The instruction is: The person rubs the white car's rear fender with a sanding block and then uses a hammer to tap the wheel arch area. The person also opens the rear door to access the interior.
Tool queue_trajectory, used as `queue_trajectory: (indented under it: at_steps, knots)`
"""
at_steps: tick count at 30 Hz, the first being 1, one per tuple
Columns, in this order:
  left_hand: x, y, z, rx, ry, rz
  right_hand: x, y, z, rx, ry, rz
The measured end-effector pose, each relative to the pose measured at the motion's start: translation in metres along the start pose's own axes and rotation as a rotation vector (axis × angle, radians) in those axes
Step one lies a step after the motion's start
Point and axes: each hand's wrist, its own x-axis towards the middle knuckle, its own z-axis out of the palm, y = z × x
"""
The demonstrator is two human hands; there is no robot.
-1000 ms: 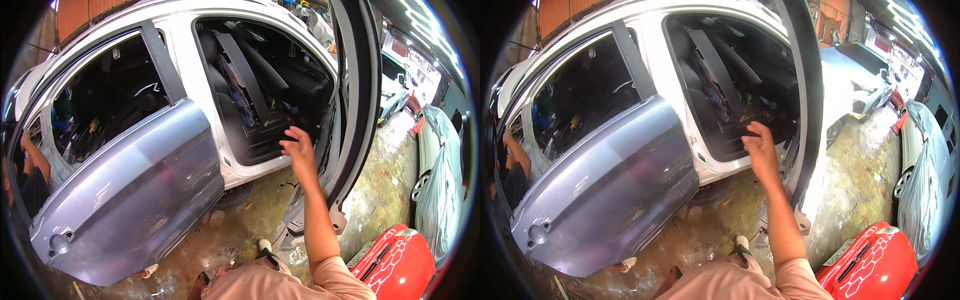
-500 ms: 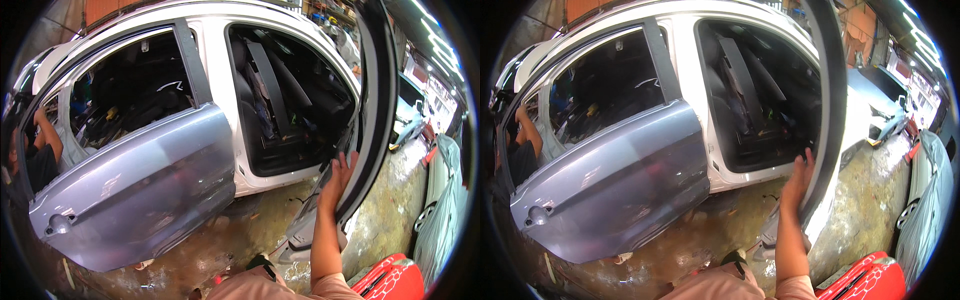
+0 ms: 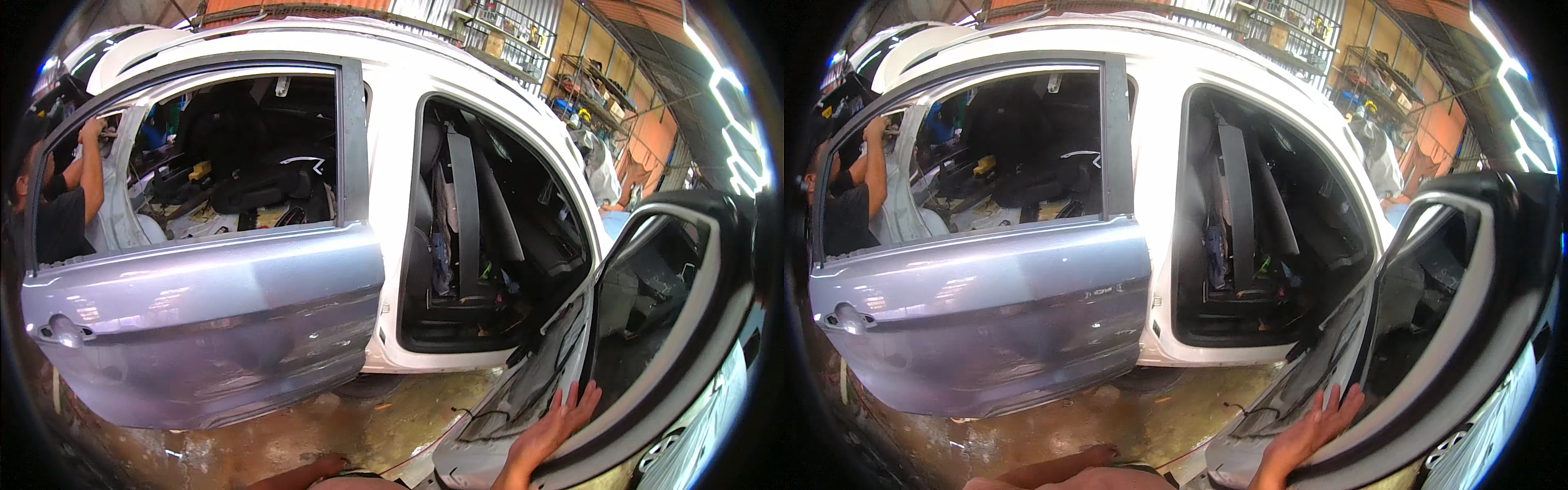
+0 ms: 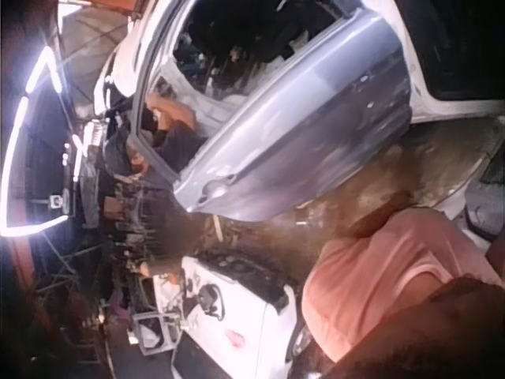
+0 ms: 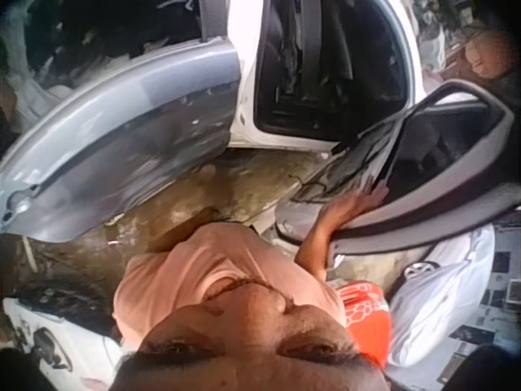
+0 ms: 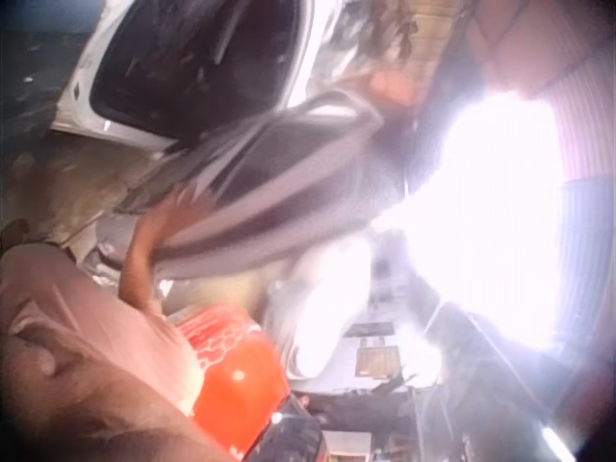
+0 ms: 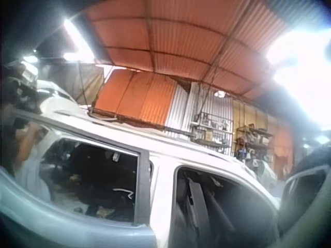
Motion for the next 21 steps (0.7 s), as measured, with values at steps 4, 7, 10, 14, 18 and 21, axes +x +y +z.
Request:
queue_trajectory:
  at_steps: [4,7,10,14,18,21]
  knots:
    - [0.088,0.068,-0.031,-0.309,-0.242,-0.035,0.007,0.024,-0.03,0.117,-0.036,-0.13]
    - [0.141,0.09,-0.048,-0.071,-0.125,0.17,0.011,0.022,-0.038,0.174,-0.079,-0.07]
    - [0.171,0.137,-0.06,-0.064,-0.071,0.119,0.024,-0.008,-0.028,0.494,0.154,0.321]
    - [0.192,0.246,-0.072,-0.194,-0.184,0.099,0.026,0.036,-0.096,-0.196,-0.081,-0.254]
    - [0.282,0.192,-0.083,-0.091,0.131,0.317,0.027,0.028,-0.043,-0.341,-0.028,-0.314]
    - [0.33,0.215,-0.058,0.221,0.058,0.67,0.025,0.019,-0.038,-0.655,-0.062,-0.429]
